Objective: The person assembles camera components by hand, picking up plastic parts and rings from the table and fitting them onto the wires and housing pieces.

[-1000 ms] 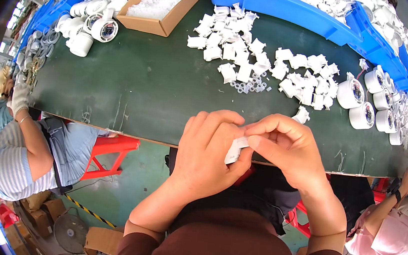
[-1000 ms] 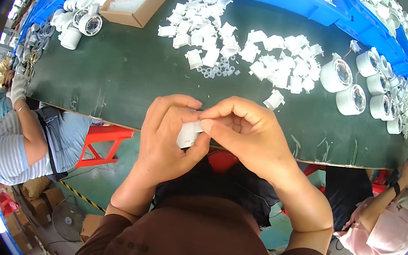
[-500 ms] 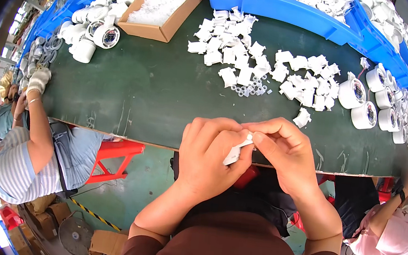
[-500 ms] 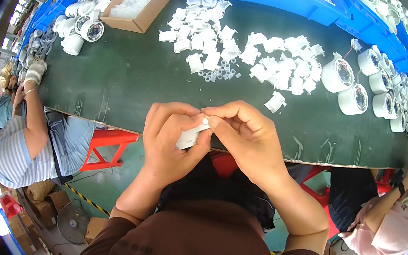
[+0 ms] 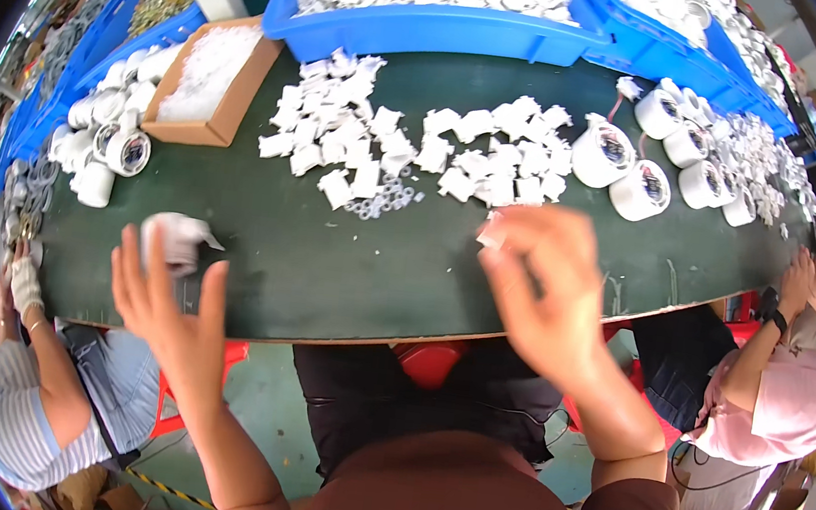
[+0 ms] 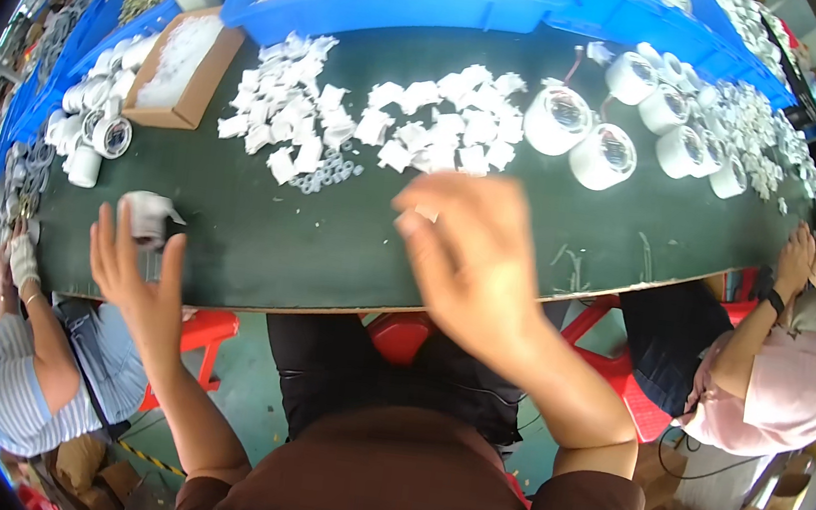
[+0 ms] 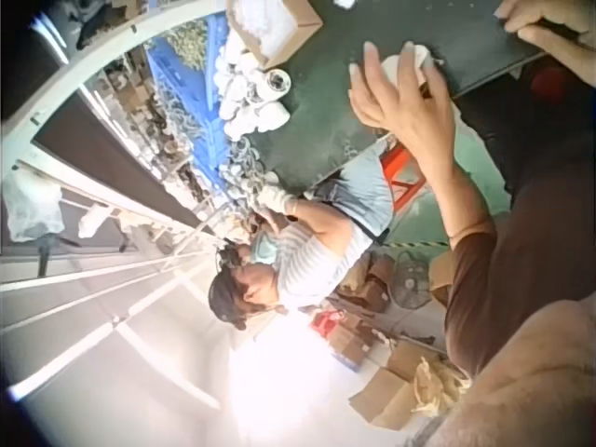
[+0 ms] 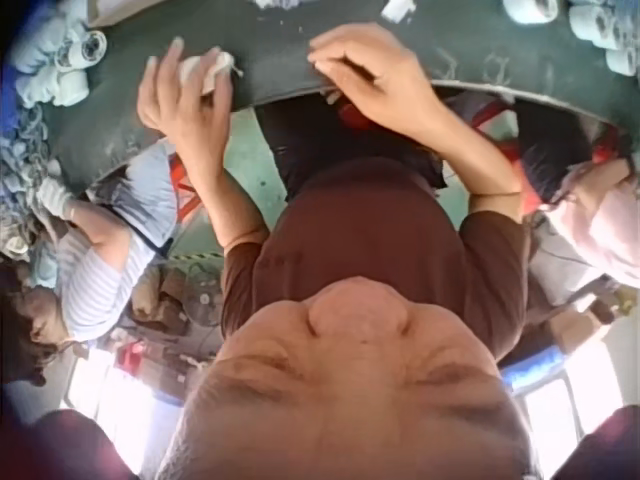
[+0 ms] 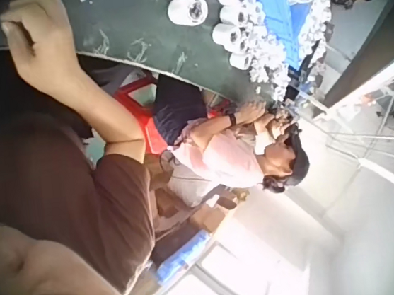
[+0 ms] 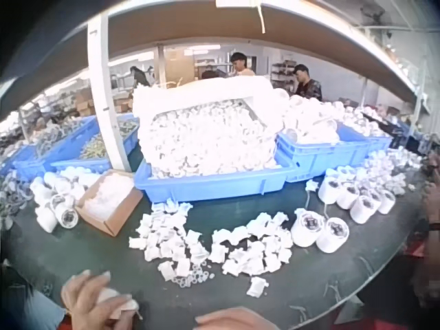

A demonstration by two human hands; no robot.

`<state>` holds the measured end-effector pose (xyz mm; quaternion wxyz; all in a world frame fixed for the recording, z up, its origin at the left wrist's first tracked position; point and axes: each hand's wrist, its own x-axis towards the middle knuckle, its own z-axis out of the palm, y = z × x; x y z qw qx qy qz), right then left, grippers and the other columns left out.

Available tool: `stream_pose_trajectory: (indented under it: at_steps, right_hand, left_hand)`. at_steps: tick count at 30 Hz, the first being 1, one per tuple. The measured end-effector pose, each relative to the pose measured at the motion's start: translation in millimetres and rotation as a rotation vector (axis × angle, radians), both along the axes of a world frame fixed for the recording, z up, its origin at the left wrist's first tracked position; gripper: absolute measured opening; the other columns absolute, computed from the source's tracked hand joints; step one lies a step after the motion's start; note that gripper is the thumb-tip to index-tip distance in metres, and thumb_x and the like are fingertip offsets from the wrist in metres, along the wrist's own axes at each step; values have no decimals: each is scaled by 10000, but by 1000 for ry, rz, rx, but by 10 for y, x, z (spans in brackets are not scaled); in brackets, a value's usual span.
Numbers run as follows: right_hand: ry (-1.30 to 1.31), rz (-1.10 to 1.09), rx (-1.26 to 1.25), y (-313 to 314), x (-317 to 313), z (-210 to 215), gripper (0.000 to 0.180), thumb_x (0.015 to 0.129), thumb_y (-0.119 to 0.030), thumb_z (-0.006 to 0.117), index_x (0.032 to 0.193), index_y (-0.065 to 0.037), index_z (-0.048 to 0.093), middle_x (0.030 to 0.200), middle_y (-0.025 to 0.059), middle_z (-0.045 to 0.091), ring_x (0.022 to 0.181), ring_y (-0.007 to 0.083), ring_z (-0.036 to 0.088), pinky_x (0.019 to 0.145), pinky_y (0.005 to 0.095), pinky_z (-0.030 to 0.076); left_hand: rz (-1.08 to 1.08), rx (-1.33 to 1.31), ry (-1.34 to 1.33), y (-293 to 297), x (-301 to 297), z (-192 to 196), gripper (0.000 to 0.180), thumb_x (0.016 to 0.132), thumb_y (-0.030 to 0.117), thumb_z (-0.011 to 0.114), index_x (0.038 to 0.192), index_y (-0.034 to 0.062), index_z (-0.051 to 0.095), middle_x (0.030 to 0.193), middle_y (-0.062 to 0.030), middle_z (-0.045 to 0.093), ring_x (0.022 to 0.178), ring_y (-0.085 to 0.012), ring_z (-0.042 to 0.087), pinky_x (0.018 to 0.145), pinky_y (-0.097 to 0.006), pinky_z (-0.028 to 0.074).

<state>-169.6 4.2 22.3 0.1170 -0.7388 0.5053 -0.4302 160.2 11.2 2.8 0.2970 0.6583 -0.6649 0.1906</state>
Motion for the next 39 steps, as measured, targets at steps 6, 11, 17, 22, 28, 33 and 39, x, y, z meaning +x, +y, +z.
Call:
stream_pose_trajectory:
  at_steps: [6, 11, 17, 22, 28, 33, 39]
  right_hand:
    - [618, -514, 16, -640, -1068, -30, 820, 766, -478, 835, 1419, -80, 538, 1351, 113, 572, 1348, 329, 403, 1145, 467, 216]
    - [533, -466, 106, -720, -1135, 27, 685, 783, -385, 851, 1336, -62, 609, 1261, 124, 623, 1244, 309, 495, 1117, 449, 288]
    - [-57, -118, 15, -285, -706, 40, 757, 770, -124, 867, 1425, -55, 495, 1319, 110, 581, 1253, 224, 533, 1057, 365, 448]
    - [-184, 242, 87, 227, 64, -49, 665, 731, 14, 832, 1350, -78, 608, 1361, 153, 554, 1171, 330, 574, 960, 381, 499]
    - [-168, 389, 323, 335, 413, -143, 689, 800, 76, 711, 1450, -27, 507, 1478, 197, 493, 1239, 373, 543, 1009, 403, 477]
    - [-589, 413, 453, 179, 327, -84, 463, 888, 31, 717, 1330, -50, 609, 1029, 24, 549, 819, 79, 499, 737, 220, 441]
    - [-780, 391, 515, 198, 479, 5, 151, 954, 43, 660, 1098, -1, 666, 984, 32, 676, 858, 67, 617, 760, 236, 507]
  left_hand:
    - [-51, 63, 69, 88, -266, -100, 587, 872, 149, 742, 1427, 90, 560, 1516, -139, 471, 1386, -366, 378, 1136, -497, 308]
    - [-221, 156, 227, 154, -658, -116, 497, 829, 47, 731, 1315, 70, 626, 1459, -134, 516, 1336, -360, 414, 1116, -474, 330]
    - [-473, 311, 466, 250, -757, -68, 333, 845, 22, 703, 1177, 49, 694, 1260, -125, 641, 1161, -335, 577, 1006, -393, 449]
    - [-768, 423, 769, 260, -1119, 25, 570, 911, 103, 675, 1422, -34, 464, 1409, -256, 493, 1272, -397, 516, 1072, -443, 419]
    - [-657, 256, 653, 194, -1216, -113, 484, 906, 78, 657, 1344, -32, 483, 1389, -235, 486, 1165, -395, 502, 995, -455, 432]
    - [-640, 252, 594, 207, -1137, -80, 428, 856, 85, 677, 1264, 14, 570, 1306, -202, 545, 1092, -376, 522, 927, -440, 454]
    - [-599, 240, 611, 188, -1163, -49, 262, 840, 74, 667, 1100, 43, 653, 1136, -133, 646, 954, -326, 591, 811, -406, 494]
